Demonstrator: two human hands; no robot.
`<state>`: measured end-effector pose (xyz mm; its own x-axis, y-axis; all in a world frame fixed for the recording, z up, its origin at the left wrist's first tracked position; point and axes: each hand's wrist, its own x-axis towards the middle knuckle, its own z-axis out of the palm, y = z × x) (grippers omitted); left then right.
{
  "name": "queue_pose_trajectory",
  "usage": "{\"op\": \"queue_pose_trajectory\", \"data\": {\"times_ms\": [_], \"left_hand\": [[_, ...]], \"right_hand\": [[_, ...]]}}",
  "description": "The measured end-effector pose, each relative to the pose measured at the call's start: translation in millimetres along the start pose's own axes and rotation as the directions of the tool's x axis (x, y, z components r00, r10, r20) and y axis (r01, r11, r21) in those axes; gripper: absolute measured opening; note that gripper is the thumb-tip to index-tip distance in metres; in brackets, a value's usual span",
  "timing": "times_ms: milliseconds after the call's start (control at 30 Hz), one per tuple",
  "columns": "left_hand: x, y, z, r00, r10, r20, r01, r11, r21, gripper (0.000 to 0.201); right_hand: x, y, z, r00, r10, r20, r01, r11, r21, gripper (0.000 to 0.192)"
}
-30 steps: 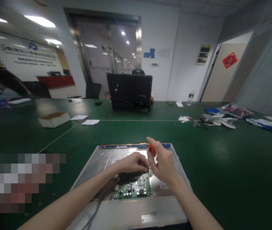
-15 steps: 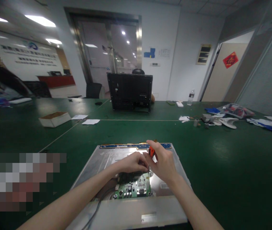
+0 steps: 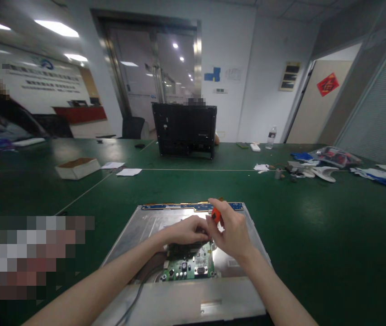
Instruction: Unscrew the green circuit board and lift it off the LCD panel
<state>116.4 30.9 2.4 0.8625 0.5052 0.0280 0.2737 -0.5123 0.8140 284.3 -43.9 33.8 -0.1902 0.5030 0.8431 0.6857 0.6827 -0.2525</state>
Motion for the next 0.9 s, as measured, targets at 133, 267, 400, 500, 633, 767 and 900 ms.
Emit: {"op": "queue_pose_trajectory", "data": {"times_ms": [133, 267, 400, 500, 633, 767, 900], "left_hand": [[0.7, -2.5, 0.3, 1.000, 0.019, 0.009, -0.019, 1.000, -0.007, 0.016], [-0.1, -1.9, 0.2, 1.000, 0.022, 0.016, -0.022, 1.000, -0.004, 0.017], [-1.1, 0.5, -0.5, 1.000, 0.006, 0.016, -0.006, 1.000, 0.011, 0.018], [-1.0, 1.4, -0.9, 1.000, -0.002, 0.012, 0.002, 1.000, 0.020, 0.017], [-0.2, 0.9, -1.0, 1.000, 0.000, 0.009, 0.000, 1.000, 0.030, 0.016], [0.2, 0.3, -0.8, 1.000, 0.004, 0.010, -0.004, 1.000, 0.031, 0.016], [-0.3, 0.9, -0.8, 1.000, 0.000, 0.010, -0.001, 0.999, 0.034, 0.016]], "right_hand": [[-0.4, 1.6, 0.0, 0.999, -0.031, -0.015, 0.031, 0.999, -0.027, 0.030], [2.1, -2.7, -5.0, 0.999, -0.022, 0.032, 0.021, 0.999, 0.028, 0.035], [4.3, -7.0, -7.9, 0.998, 0.015, 0.064, -0.021, 0.995, 0.094, 0.040], [3.5, -5.9, -5.5, 0.999, 0.034, 0.037, -0.036, 0.998, 0.058, 0.038], [1.0, 0.3, -0.8, 1.000, 0.000, -0.010, 0.000, 1.000, 0.009, 0.032], [0.6, 3.7, -0.4, 1.000, -0.029, -0.007, 0.029, 0.999, -0.024, 0.028], [2.0, 0.1, -4.1, 1.000, -0.013, 0.023, 0.013, 1.000, 0.010, 0.031]]}}
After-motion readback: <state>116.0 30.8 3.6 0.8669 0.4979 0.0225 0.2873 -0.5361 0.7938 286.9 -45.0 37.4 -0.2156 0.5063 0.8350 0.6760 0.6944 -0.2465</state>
